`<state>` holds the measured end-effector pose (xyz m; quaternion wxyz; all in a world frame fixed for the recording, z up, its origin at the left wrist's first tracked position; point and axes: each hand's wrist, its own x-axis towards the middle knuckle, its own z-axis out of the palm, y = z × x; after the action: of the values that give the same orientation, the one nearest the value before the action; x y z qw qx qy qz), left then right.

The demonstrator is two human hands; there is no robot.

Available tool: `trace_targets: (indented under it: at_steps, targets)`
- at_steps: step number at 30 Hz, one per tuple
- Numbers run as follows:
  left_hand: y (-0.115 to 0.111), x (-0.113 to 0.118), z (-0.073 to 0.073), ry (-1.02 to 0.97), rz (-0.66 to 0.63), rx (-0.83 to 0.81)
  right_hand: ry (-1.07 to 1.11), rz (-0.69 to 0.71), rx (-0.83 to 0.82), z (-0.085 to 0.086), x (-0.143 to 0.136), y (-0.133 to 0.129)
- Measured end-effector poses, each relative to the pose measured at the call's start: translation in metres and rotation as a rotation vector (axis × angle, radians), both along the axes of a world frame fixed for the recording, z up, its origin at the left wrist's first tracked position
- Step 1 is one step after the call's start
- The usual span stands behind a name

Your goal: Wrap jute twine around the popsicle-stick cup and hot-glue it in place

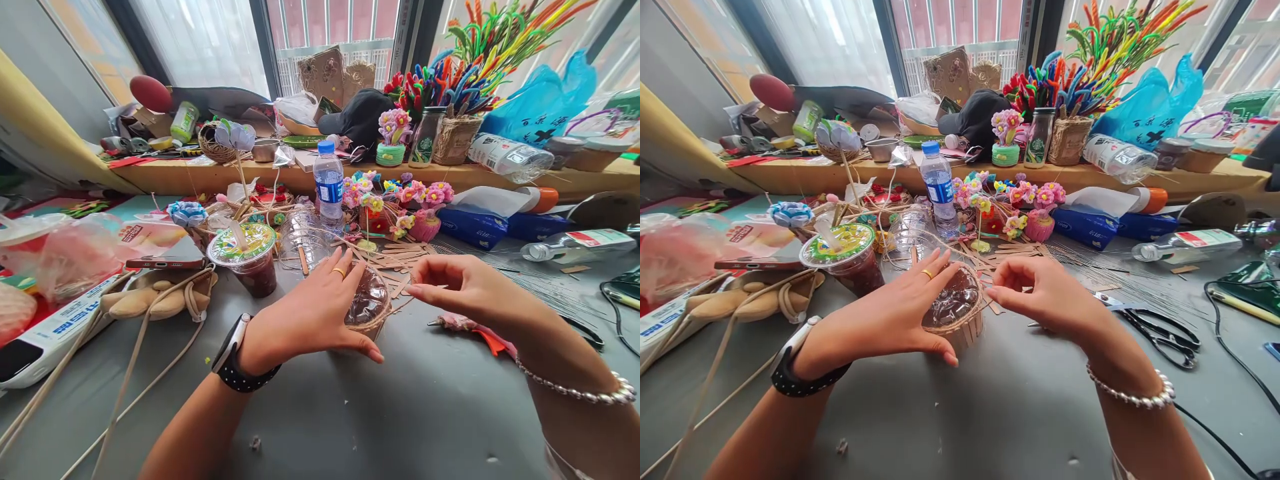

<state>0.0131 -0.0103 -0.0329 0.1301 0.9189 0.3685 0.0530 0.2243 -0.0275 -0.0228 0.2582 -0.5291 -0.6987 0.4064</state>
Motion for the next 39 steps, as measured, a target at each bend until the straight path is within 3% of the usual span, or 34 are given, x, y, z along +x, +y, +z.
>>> trace_targets:
  at_steps: [5, 13, 25, 31, 39]
  targets:
    - [-0.002, 0.002, 0.001, 0.081, 0.077, 0.057, -0.099, 0.076, -0.121, 0.001, 0.02, 0.002]
    - [0.003, -0.003, 0.006, 0.039, 0.005, 0.025, -0.11, 0.084, -0.174, -0.008, 0.023, 0.008]
    - [0.003, -0.002, 0.002, 0.038, 0.004, 0.025, -0.045, 0.114, -0.077, -0.022, 0.018, 0.018]
    - [0.006, -0.005, 0.004, 0.015, -0.038, 0.01, 0.026, 0.149, -0.073, -0.025, 0.017, 0.02]
    - [0.02, -0.014, 0.008, -0.02, -0.194, -0.107, 0.004, 0.247, -0.089, -0.027, 0.01, 0.016]
